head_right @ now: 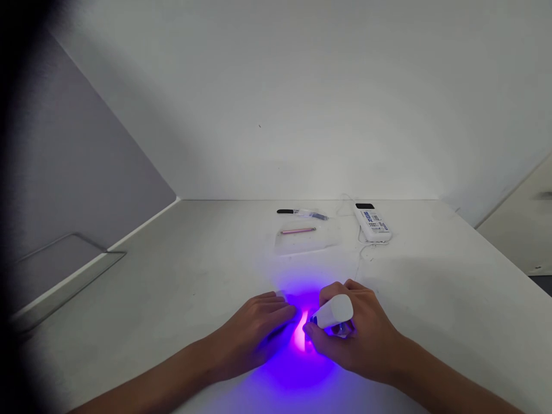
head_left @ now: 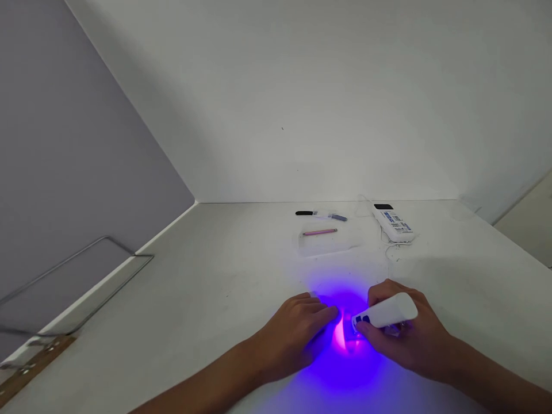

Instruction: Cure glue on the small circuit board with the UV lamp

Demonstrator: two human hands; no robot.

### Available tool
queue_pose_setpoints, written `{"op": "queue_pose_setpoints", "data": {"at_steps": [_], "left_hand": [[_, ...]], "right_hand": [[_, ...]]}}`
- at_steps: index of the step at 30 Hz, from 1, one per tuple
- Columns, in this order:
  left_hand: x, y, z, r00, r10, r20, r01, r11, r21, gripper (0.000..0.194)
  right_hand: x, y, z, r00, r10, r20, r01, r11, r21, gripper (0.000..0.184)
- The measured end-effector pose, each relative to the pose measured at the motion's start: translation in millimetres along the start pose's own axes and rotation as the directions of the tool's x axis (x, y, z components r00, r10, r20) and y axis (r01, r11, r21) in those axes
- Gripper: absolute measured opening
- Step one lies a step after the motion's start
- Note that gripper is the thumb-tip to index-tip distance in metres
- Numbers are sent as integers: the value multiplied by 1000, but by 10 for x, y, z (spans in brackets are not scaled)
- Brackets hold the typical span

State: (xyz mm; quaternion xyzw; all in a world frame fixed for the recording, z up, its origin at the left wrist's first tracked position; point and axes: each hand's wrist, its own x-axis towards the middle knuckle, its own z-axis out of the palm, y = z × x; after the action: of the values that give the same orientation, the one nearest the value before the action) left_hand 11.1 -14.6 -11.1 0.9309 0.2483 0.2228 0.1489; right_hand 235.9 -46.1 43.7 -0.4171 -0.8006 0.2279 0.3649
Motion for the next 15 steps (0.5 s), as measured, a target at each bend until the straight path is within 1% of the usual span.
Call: {"op": "queue_pose_setpoints", "data": {"at_steps": [3, 11, 15], "left_hand": [[3, 3, 4, 1000, 3, -7, -3, 1000, -6, 27], [-4, -2, 10, 1000, 8, -16, -8, 1000, -9, 27], [-1, 7, 2, 1000, 12, -16, -12, 1000, -8, 27]], "right_hand": [[-13, 3, 2, 1000, 16, 8, -16, 1000, -2, 26], [-29, 4, 5, 999, 38, 19, -39, 999, 31, 22], [-18, 5, 3, 999, 36, 10, -36, 999, 7, 24]]}}
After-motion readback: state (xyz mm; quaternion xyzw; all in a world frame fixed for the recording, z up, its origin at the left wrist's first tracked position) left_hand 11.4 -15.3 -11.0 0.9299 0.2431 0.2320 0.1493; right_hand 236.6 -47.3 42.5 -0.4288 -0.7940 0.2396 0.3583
